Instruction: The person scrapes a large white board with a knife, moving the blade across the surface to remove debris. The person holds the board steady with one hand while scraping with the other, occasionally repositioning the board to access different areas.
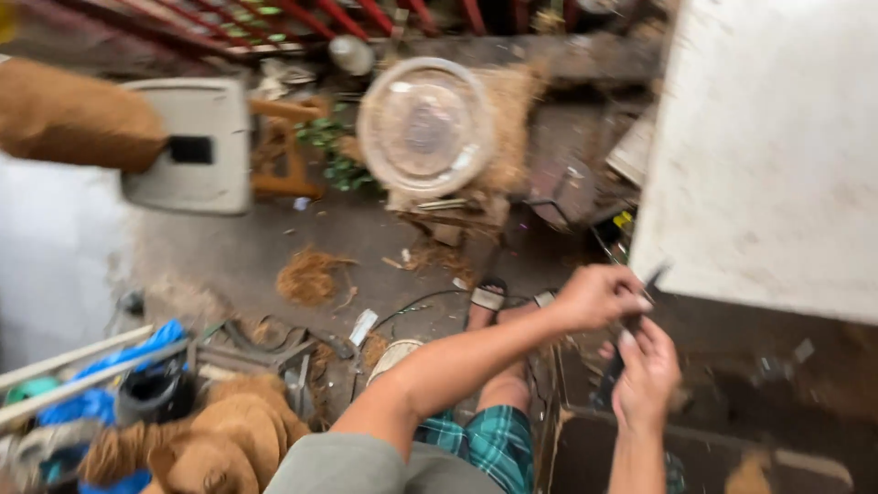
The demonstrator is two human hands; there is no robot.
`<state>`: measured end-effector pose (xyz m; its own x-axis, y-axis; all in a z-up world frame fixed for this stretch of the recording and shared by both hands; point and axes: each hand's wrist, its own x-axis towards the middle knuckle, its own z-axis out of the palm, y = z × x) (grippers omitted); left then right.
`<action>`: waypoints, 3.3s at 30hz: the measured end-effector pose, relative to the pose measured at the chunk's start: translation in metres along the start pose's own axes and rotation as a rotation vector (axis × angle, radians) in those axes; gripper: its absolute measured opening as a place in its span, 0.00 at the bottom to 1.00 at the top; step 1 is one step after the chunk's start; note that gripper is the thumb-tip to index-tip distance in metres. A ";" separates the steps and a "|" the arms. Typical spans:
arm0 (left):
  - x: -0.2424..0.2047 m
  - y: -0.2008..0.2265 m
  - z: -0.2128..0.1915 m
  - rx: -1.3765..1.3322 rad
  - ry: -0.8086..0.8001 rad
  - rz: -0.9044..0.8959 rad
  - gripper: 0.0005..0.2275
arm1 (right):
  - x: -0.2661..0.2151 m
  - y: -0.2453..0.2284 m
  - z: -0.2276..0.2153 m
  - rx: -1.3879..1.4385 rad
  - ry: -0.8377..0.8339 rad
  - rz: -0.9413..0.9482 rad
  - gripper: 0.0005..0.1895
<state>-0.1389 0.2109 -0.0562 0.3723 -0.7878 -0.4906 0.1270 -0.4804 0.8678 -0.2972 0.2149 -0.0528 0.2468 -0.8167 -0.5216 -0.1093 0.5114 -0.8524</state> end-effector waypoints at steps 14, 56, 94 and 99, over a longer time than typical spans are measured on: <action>0.018 0.024 -0.043 0.107 -0.160 -0.151 0.12 | 0.013 -0.043 -0.074 0.100 0.256 -0.104 0.17; -0.036 -0.003 -0.149 0.480 0.393 0.205 0.04 | 0.049 -0.147 -0.017 -0.868 -0.078 -0.284 0.28; 0.021 0.035 -0.025 0.913 0.091 0.543 0.27 | 0.161 -0.090 -0.102 -1.382 -0.088 -0.751 0.25; 0.057 0.068 0.027 0.883 0.166 0.436 0.25 | 0.373 -0.133 -0.276 -1.155 0.021 -0.861 0.17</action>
<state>-0.1340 0.1235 -0.0274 0.3558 -0.9321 -0.0678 -0.7551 -0.3294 0.5668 -0.4562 -0.2318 -0.1438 0.6233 -0.7635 0.1689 -0.6433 -0.6235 -0.4443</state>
